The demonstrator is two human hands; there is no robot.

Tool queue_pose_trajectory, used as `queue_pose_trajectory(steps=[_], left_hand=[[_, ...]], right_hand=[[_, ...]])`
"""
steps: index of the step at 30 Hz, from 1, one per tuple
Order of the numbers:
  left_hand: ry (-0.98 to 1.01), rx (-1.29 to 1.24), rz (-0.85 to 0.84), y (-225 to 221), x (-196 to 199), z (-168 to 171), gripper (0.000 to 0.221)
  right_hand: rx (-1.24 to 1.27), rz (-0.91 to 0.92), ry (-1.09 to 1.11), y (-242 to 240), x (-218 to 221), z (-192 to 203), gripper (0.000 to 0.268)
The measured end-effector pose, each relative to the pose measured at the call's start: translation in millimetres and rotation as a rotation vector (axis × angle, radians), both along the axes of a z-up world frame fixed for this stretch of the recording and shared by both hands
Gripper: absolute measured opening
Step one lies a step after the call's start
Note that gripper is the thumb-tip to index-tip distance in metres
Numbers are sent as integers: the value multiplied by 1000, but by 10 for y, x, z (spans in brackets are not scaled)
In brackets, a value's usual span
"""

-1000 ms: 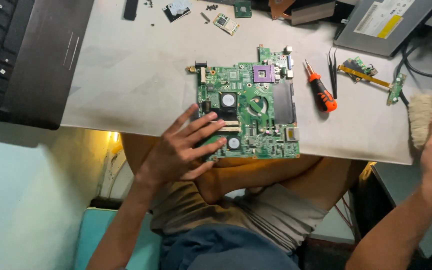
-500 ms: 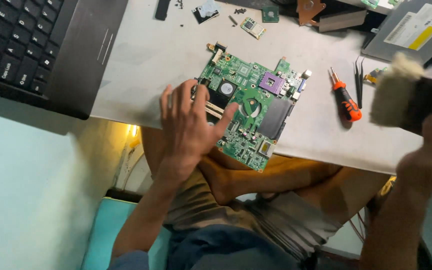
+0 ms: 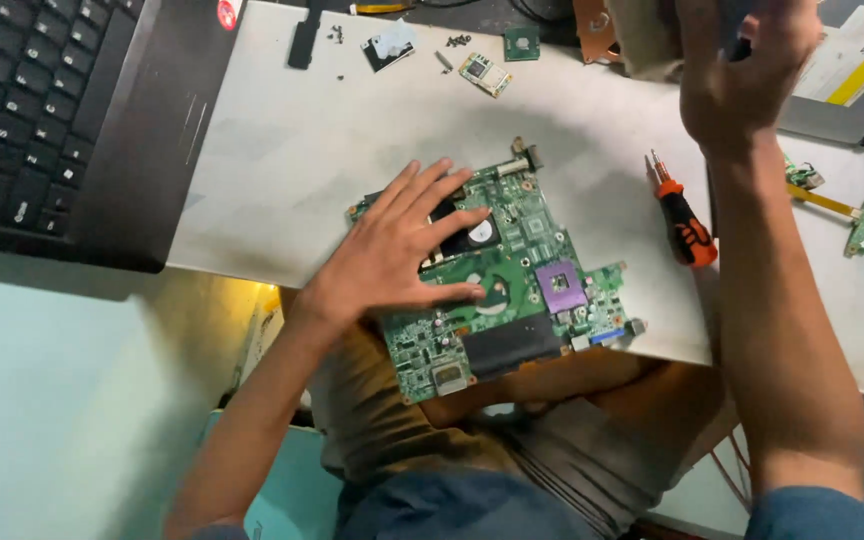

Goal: Disassembling and cleaning a laptop motherboard by removing screws, RAM modules, and brushing away dust.

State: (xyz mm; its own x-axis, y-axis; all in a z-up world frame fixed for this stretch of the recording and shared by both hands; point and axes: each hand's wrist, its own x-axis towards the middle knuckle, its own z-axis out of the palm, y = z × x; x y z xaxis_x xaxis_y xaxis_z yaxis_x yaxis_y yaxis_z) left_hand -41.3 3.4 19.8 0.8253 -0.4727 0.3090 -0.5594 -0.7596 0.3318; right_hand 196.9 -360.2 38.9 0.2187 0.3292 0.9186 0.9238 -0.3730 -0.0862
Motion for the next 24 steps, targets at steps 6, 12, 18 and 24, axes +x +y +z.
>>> queue_pose_trajectory(steps=[6,12,18,24], left_hand=[[6,197,-161,-183,774,-51,100],[-78,40,-338,-131,1810,215,57],[145,0,-371,-81,2137,270,54],[80,-36,-326,-18,1906,250,32]], right_hand=[[-155,44,246,-75,-490,225,33],[-174,93,449,26,-546,301,33],[-233,40,711,113,-522,177,25],[-341,-65,460,79,-590,111,32]])
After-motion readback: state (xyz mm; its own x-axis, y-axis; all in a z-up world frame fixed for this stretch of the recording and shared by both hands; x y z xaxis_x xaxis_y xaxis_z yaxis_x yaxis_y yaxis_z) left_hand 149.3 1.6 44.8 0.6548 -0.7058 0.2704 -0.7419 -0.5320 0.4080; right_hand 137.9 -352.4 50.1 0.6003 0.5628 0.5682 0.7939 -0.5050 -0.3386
